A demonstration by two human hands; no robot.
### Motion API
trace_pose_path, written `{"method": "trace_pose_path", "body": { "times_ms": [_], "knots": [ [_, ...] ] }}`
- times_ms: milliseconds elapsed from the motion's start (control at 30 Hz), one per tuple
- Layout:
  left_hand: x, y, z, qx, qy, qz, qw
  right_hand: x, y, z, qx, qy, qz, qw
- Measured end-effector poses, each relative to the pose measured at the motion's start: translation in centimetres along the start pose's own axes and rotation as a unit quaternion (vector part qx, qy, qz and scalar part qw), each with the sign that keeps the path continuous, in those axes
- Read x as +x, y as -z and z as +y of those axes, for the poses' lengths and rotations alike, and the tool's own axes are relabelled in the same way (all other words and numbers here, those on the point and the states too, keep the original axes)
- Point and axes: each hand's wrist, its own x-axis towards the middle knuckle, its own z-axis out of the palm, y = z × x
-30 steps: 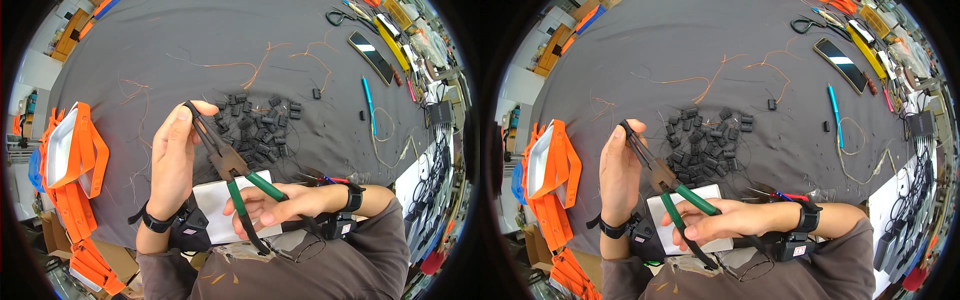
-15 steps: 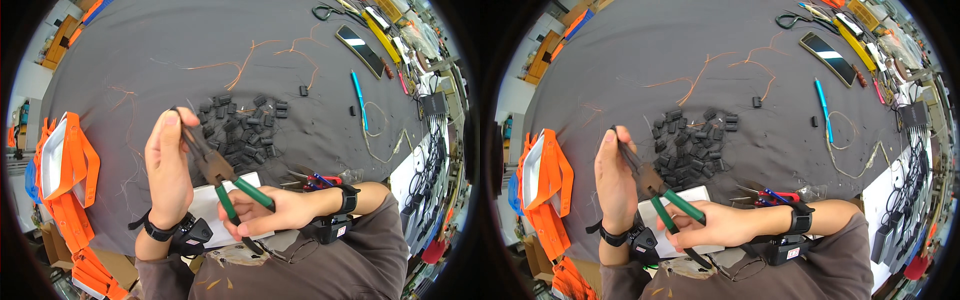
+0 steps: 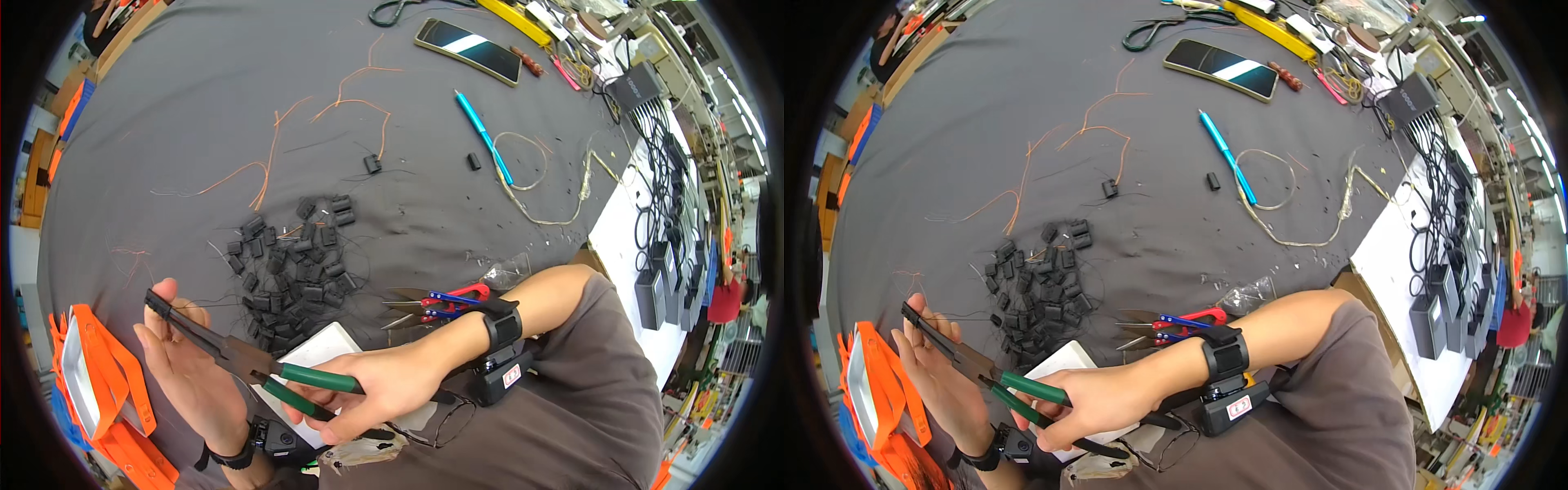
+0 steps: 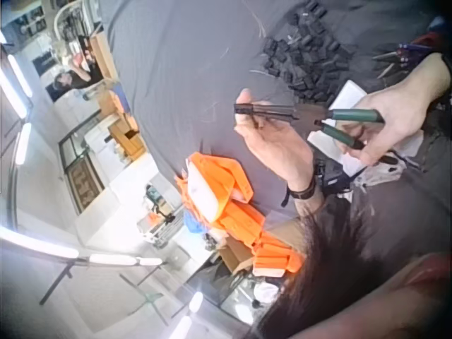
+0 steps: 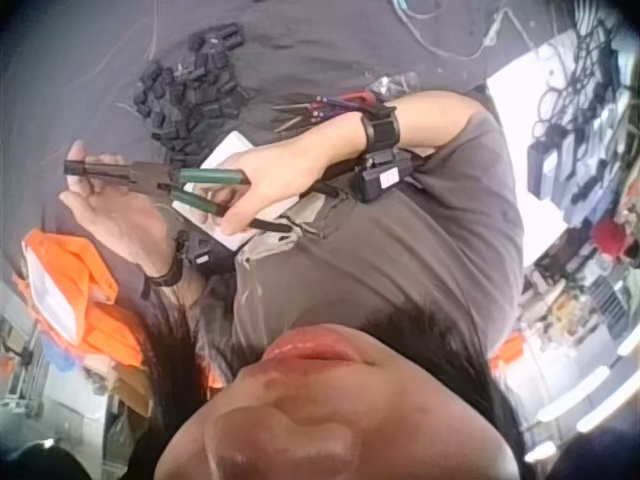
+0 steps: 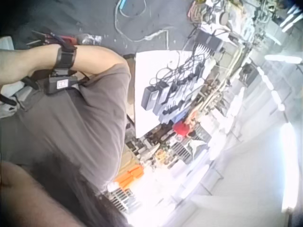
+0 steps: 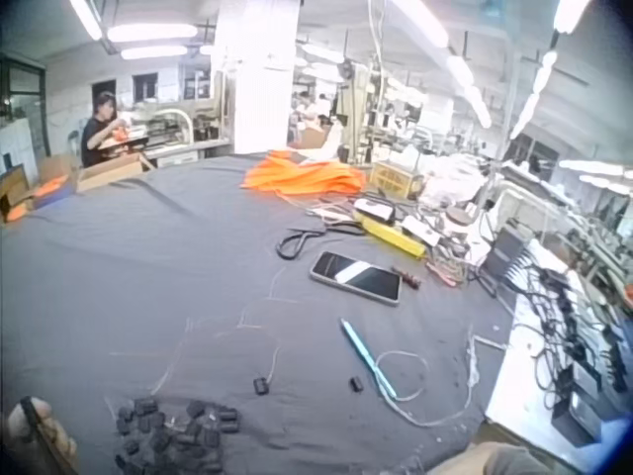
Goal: Using pliers to bend and fix small metal wires on black rectangular components over a white backing board.
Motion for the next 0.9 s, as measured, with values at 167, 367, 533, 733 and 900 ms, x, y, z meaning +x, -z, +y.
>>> {"method": "trace_pose_path", "body": {
  "times_ms": [167, 367, 533, 733, 900],
  "knots": [
    [0.7, 0.1, -0.6, 0.052, 0.013, -0.026, 0.998, 0.0, 0.5, 0.7, 0.031, -0.038, 0.012, 0.999],
    [1.2, 0.9, -1.0, -0.031, 0.016, -0.105, 0.994, 0.0, 0.3, 0.8, 0.039, -0.028, 0.018, 0.999],
    [1.5, -0.4, -1.0, -0.087, 0.02, -0.05, 0.995, -0.2, 1.6, -1.1, 0.054, -0.074, -0.009, 0.996],
    [6.8, 6.3, 2.8, -0.013, -0.074, -0.241, 0.968, -0.5, 1.7, -3.8, -0.034, -0.105, -0.027, 0.993],
    [8.9, 10.4, 9.6, 0.462, 0.065, -0.501, 0.729, -0.3, 1.3, -4.6, 0.028, -0.148, -0.008, 0.989]
  ]
}}
